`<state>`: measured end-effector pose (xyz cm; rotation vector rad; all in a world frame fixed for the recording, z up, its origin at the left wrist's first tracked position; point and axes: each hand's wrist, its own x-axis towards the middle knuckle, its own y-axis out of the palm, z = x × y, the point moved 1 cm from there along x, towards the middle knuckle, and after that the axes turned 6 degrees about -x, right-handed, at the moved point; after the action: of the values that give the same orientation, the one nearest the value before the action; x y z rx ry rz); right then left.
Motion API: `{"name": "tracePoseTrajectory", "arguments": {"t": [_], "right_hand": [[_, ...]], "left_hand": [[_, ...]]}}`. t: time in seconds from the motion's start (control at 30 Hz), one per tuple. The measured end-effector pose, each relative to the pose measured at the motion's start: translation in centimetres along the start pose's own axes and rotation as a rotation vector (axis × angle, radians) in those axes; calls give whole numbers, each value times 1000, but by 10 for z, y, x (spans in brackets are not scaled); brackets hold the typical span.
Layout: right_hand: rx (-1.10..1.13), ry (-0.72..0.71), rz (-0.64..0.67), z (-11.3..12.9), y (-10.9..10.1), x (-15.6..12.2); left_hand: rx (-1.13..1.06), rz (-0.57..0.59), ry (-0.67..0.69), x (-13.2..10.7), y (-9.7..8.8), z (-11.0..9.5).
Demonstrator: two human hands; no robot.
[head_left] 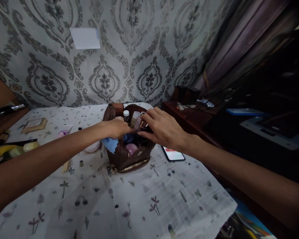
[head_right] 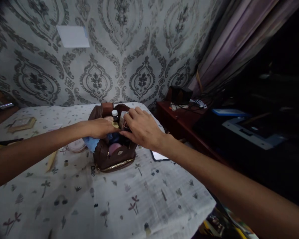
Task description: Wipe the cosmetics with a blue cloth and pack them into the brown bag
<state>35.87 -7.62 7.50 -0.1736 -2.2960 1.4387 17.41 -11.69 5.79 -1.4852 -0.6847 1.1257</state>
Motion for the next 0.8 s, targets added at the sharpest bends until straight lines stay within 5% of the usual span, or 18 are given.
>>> {"name": "tracePoseTrajectory", "arguments": {"t": [0.33,0.53,0.8], "right_hand": [[107,121,-52,0,18,-6],[337,220,-79,-4,34,-17],[637,372,93,7,28,-20]], "left_hand": [[8,4,-110,-5,-11,-4],[-119,-200,-24,-15,-19,-11],[-196,-233,-28,4,-8,-18]]}}
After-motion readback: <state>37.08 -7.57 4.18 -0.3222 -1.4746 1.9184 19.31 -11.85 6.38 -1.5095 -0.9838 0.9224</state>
